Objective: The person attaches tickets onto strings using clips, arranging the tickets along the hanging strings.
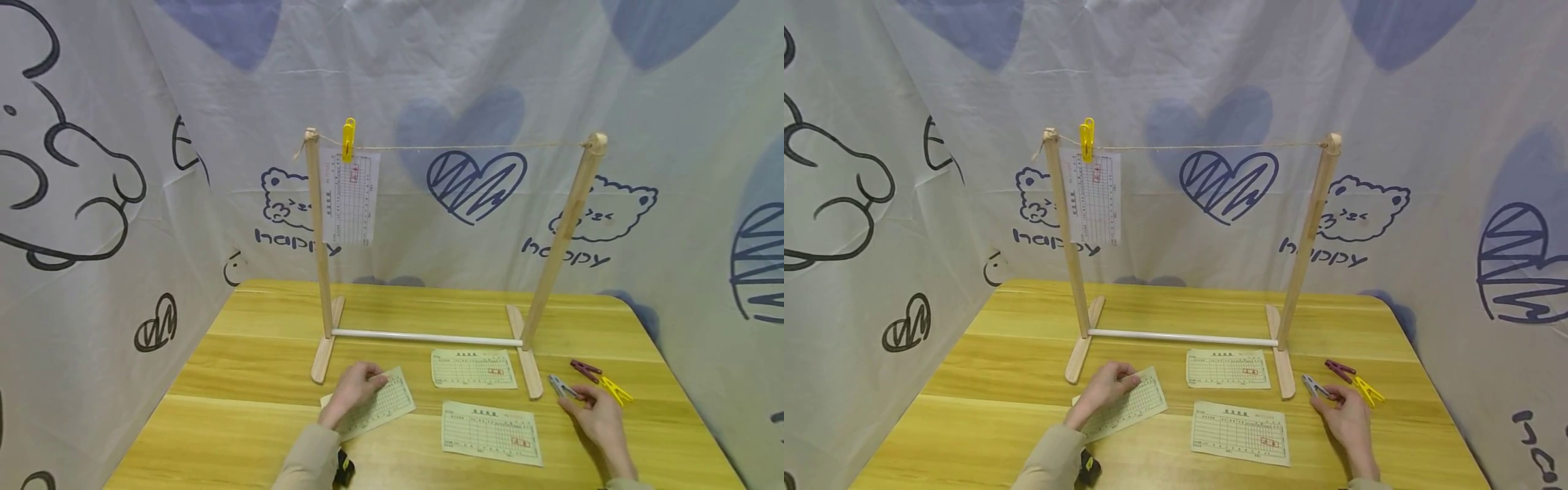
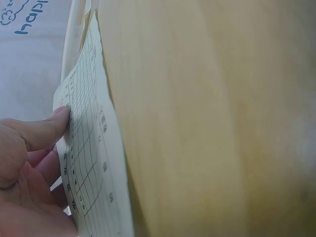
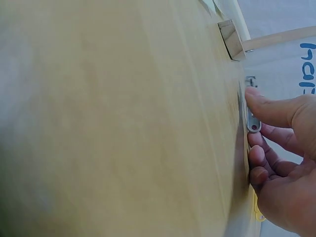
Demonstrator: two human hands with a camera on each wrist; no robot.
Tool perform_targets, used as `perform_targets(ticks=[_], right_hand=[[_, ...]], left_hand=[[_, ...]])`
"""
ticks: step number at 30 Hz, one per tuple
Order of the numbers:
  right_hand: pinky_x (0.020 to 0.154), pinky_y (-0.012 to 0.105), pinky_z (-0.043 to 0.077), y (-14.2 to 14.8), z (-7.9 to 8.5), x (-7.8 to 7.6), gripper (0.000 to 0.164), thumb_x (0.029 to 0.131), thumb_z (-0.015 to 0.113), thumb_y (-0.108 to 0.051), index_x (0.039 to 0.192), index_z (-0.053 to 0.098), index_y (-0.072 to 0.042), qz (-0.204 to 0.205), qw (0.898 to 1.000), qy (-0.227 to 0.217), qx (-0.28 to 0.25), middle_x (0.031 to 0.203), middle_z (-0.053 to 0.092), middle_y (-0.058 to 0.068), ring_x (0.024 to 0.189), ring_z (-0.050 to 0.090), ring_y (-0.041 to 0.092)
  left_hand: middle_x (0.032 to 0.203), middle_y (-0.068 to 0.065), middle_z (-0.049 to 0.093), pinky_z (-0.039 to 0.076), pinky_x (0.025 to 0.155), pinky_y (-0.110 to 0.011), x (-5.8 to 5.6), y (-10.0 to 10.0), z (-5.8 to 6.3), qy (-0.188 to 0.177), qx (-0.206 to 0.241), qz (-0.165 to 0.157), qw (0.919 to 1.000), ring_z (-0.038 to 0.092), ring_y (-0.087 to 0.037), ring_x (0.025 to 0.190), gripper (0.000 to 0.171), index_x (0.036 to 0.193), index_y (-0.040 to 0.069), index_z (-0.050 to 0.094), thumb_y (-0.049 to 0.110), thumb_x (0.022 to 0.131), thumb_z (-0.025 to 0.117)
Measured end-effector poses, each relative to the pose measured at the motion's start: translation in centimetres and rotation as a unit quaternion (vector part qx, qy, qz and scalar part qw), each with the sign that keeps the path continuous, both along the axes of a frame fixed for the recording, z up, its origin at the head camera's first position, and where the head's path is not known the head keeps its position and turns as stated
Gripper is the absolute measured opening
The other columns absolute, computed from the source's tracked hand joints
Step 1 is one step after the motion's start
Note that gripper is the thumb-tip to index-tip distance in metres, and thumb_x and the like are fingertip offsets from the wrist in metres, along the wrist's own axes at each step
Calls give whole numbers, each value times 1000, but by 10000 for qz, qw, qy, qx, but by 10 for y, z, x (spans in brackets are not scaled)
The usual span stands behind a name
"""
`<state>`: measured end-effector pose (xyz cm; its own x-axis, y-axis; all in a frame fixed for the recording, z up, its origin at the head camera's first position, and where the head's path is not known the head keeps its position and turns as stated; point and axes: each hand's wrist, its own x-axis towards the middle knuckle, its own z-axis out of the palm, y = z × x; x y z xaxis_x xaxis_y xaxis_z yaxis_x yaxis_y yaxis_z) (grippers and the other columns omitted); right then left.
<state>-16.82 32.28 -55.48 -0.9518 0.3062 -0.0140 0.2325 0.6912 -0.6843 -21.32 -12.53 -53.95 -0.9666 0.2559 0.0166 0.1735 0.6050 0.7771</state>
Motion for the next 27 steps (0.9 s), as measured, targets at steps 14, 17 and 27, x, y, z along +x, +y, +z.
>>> perform_targets(ticks=[14, 17, 27], right_hand=[[63, 16, 43, -7, 3, 2, 38, 95, 68, -16, 122, 63, 10, -278, 9987, 288, -306, 101, 69, 24, 70, 48, -6], [63, 15, 42, -10, 2, 1, 37, 96, 67, -15, 124, 62, 9, -469, 9975, 296, -445, 102, 68, 23, 72, 48, -4], [66, 4, 38, -16, 2, 4, 42, 101, 61, -25, 129, 60, 7, -954, 9836, 814, -1296, 96, 70, -6, 74, 44, -17]], left_hand=[[91, -9, 73, 41, 65, -24, -1, 3, 3, -317, -81, 195, 9993, 51, -13, 74, 16, 95, 3, 75, 16, 98, 66], [90, -9, 73, 40, 63, -24, -1, 3, 3, -276, -97, 182, 9994, 50, -12, 73, 16, 93, 3, 74, 15, 98, 66], [90, -8, 73, 40, 62, -25, -1, 3, 1, -330, -52, 128, 9994, 49, -14, 73, 16, 93, 3, 74, 16, 98, 66]])
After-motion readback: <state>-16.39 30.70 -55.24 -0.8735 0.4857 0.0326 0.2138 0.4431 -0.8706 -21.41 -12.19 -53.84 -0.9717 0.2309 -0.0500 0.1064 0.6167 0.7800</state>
